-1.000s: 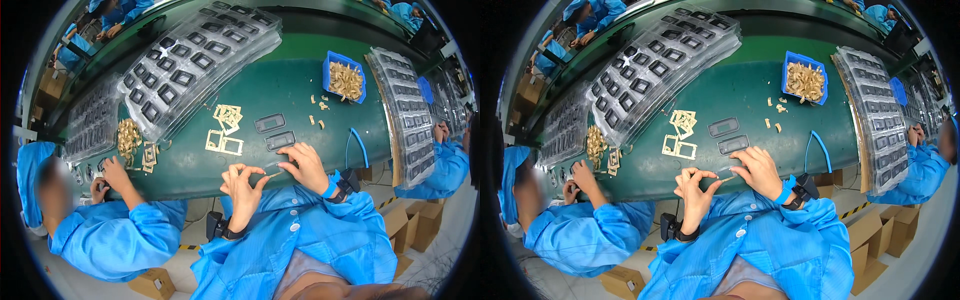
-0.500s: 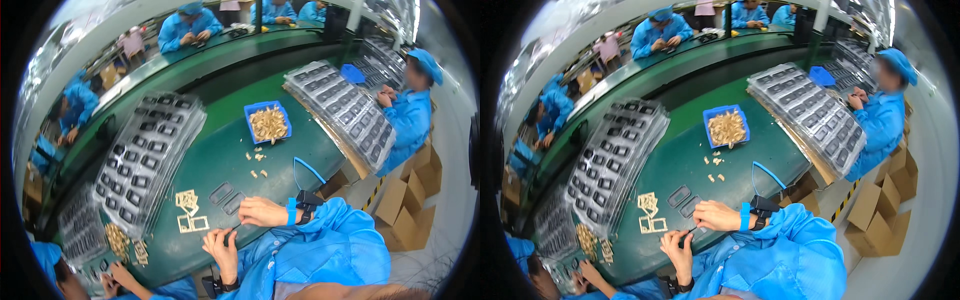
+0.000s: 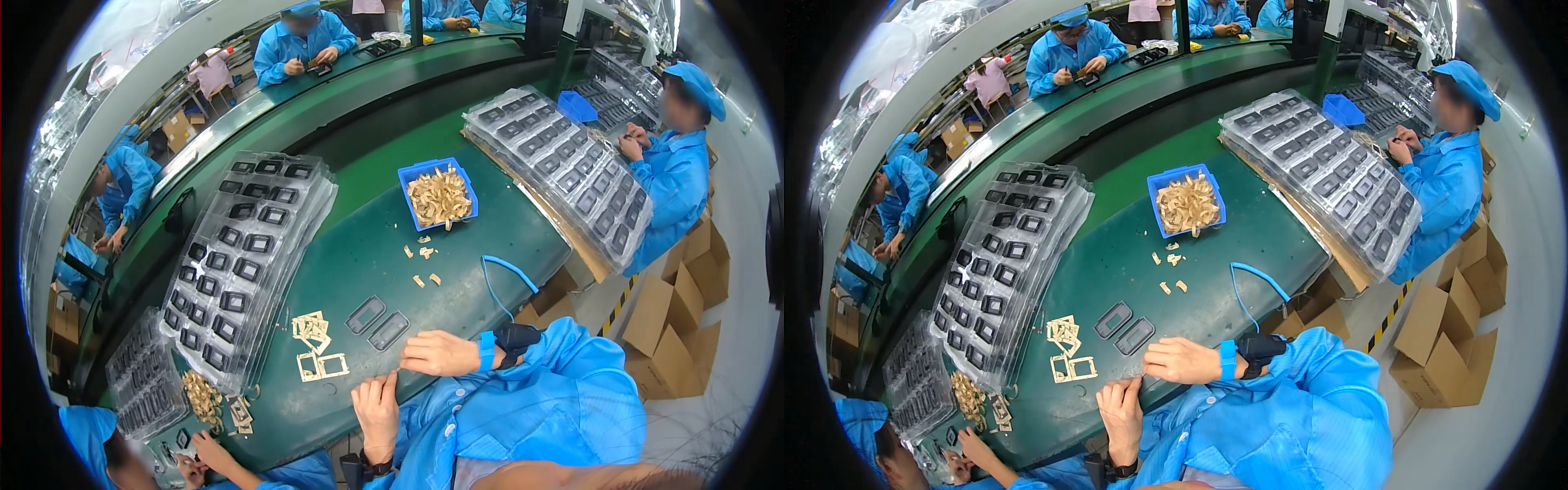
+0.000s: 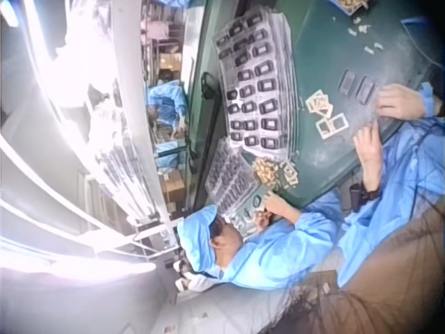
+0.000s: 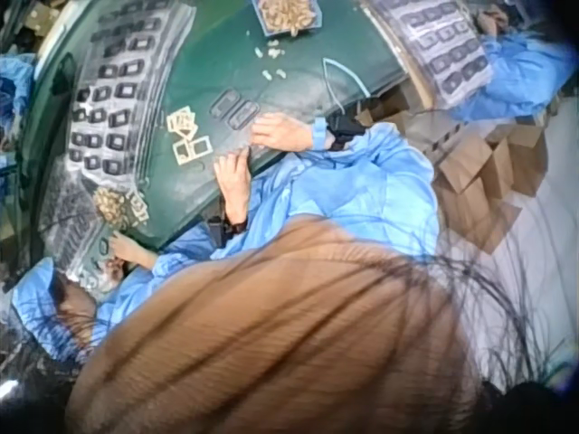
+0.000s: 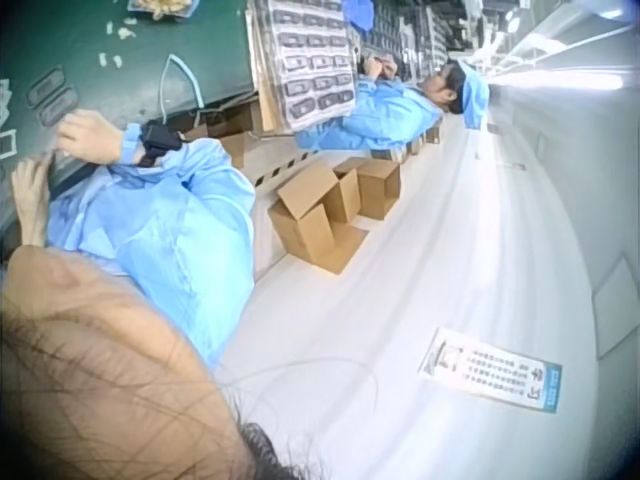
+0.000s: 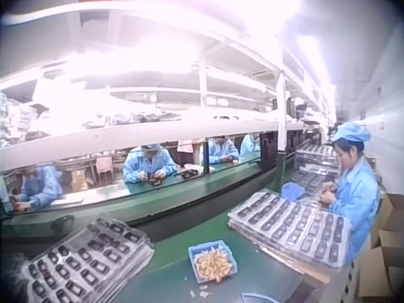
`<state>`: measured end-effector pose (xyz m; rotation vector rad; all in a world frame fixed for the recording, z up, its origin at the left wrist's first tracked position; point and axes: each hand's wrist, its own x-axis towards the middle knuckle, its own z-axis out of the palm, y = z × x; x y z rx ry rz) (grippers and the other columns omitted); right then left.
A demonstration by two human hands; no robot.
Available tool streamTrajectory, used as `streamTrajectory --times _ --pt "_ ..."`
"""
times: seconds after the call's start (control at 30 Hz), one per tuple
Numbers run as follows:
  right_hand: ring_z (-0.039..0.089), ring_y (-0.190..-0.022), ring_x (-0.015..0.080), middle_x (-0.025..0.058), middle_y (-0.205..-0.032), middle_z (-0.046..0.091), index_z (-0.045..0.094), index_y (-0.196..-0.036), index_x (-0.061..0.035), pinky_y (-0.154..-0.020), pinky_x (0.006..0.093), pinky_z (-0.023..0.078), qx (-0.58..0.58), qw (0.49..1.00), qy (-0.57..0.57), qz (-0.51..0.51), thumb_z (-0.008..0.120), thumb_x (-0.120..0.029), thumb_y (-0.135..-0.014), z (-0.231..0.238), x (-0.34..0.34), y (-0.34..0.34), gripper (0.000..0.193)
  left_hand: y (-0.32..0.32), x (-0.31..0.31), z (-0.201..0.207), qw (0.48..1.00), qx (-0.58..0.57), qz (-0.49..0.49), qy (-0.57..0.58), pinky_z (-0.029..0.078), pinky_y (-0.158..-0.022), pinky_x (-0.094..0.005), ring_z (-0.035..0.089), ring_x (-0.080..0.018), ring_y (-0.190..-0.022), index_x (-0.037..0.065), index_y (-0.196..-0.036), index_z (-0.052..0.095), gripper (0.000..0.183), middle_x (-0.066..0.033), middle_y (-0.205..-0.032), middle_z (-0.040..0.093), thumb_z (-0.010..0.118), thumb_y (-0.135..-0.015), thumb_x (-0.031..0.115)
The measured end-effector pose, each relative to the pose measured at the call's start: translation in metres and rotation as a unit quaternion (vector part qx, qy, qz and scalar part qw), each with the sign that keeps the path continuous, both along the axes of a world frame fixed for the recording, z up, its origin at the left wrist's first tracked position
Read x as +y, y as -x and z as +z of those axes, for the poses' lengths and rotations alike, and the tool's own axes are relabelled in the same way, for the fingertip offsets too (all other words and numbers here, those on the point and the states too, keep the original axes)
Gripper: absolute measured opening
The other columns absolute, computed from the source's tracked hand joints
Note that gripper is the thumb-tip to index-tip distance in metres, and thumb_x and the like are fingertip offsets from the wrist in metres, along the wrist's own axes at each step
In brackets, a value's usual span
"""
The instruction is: Manually assembling small plastic housings with metallic frames at a factory workstation.
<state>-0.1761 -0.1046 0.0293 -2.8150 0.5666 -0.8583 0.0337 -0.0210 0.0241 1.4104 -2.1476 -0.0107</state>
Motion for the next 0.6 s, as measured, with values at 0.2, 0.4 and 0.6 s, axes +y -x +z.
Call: streamTrajectory --times 0.2,0.4,0.6 --pt "0.061 -0.101 0.0235 0.0095 -0.106 0.062 0.063 -0.111 -0.0011 -0.082 0.0334 0.049 -0.003 0.999 -0.001 0.032 0.059 -0.012 -0.085 0.000 0.002 0.011 0.029 -0.006 0.008 -0.003 0.997 -0.070 -0.017 0.008 0.040 -0.084 -0.0397 0.059 -0.0205 -0.098 0.006 -0.119 0.069 0.039 -0.0033 -0.109 0.065 0.063 -0.080 0.002" --pt "0.061 -0.112 0.0251 0.0121 -0.119 0.063 0.061 -0.124 0.0004 -0.096 0.0356 0.050 0.051 0.998 0.018 0.017 0.056 -0.012 -0.087 -0.002 0.011 0.012 0.040 -0.006 0.022 0.003 0.986 -0.164 0.021 -0.001 0.035 -0.085 -0.0387 0.058 -0.0158 -0.101 0.009 -0.129 0.065 0.048 0.0008 -0.116 0.065 0.060 -0.081 0.006" --pt "0.063 -0.115 0.0279 0.0148 -0.122 0.064 0.062 -0.127 0.0011 -0.093 0.0375 0.053 0.054 0.998 -0.020 0.028 0.061 -0.009 -0.082 0.002 0.013 0.018 0.046 -0.001 0.038 -0.001 0.983 -0.158 0.089 -0.044 0.032 -0.085 -0.0378 0.059 -0.0134 -0.103 0.011 -0.135 0.062 0.053 0.0029 -0.126 0.064 0.060 -0.082 0.008"
